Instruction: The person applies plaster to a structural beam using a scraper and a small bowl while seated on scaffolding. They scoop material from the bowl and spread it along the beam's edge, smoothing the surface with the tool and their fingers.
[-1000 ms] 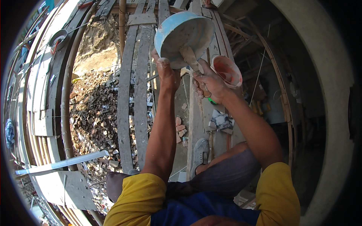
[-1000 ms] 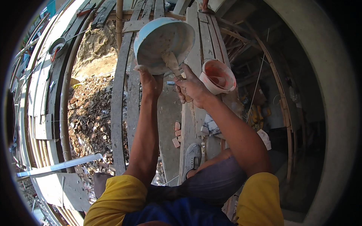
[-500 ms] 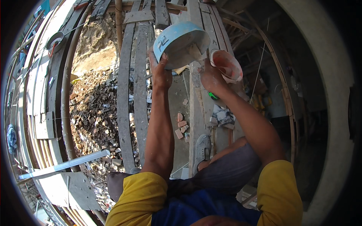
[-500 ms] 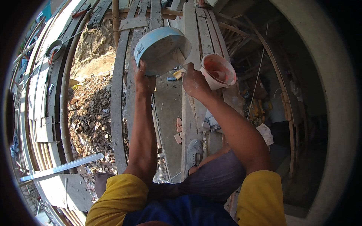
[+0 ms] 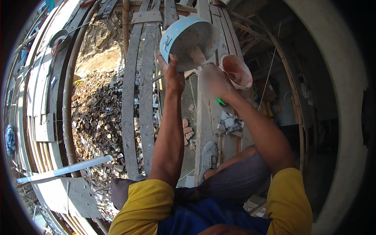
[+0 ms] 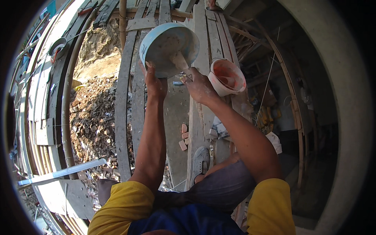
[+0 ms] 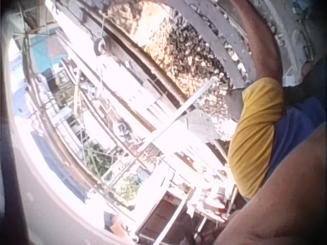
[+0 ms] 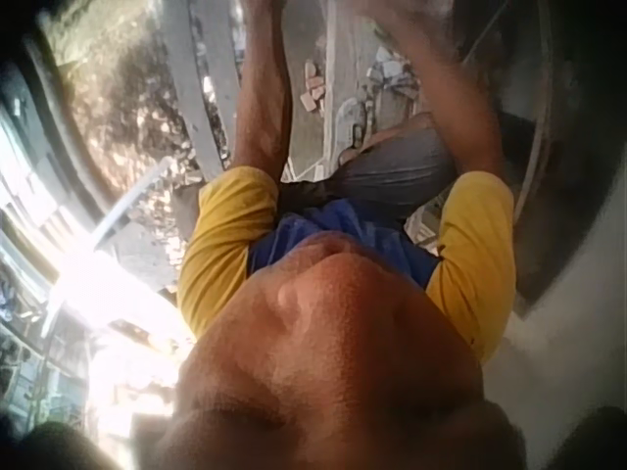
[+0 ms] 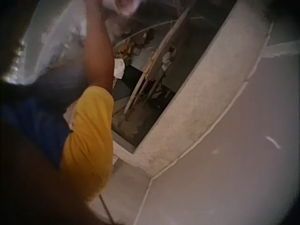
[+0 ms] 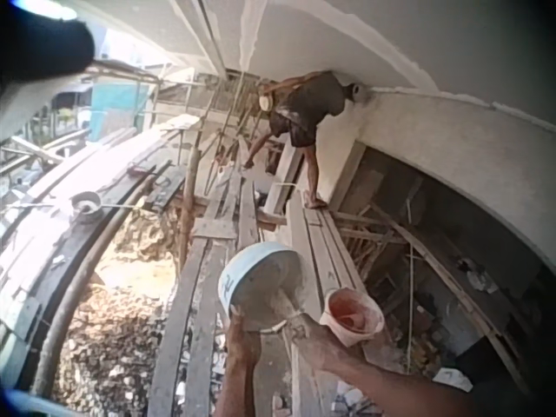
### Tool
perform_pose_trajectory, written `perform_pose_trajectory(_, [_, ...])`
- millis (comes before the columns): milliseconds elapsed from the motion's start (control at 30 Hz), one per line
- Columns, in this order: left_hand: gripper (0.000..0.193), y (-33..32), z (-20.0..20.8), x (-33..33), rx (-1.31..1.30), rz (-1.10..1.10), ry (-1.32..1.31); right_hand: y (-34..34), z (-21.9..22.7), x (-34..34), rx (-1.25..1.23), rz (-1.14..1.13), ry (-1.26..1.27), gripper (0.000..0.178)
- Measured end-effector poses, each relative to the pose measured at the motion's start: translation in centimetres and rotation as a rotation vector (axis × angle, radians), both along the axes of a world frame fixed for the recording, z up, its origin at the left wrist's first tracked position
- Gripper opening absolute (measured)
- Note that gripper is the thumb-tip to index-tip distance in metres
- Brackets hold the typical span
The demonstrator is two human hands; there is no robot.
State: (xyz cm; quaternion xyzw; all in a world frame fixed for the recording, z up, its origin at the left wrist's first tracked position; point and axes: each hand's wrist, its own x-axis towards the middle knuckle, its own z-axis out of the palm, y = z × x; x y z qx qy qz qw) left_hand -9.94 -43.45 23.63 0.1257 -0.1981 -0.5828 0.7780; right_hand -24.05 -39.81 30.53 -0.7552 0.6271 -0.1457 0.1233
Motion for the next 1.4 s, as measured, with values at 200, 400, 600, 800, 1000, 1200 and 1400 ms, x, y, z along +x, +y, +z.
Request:
perform_pose_trajectory(200, [0.063, 0.6, -0.2, -0.4, -0.057, -0.037, -0.084, 0.8, 0.5, 1.8, 0.4, -0.263, -0.088, 0.04])
perform_pose_trajectory(400, [0.054, 0.6, 0.1, 0.3, 0.054, 0.055, -0.108, 2.0, 2.8, 3.1, 1.151, -0.1, -1.057, 0.031])
perform_pose_trajectory(600, [0.068, 0.0, 1.4, 1.5, 0.184, 0.054, 0.025, 0.8, -0.7, 1.1, -0.401, 0.202, -0.047, 0.037])
perform_pose_trajectory(800, [0.094, 0.2, 3.0, 2.3, 0.311, 0.031, -0.002, 1.8, 0.4, 1.4, -0.29, 0.23, 0.117, 0.063])
perform_pose_trajectory(1000, [0.121, -0.3, 2.6, 4.2, 0.404, 0.096, -0.016, 2.2, -0.2, 1.2, -0.123, 0.243, 0.103, 0.059])
perform_pose_trajectory(1200, [0.118, -1.0, 0.4, 6.3, 0.169, 0.075, 0.095, 2.6, -0.5, -0.5, 0.028, 0.266, 0.334, 0.05])
perform_pose_trajectory(1400, [0.098, -1.9, 2.5, 7.4, 0.389, 0.4, -0.116, 2.7, 1.4, 0.2, -0.149, 0.199, 0.005, 0.044])
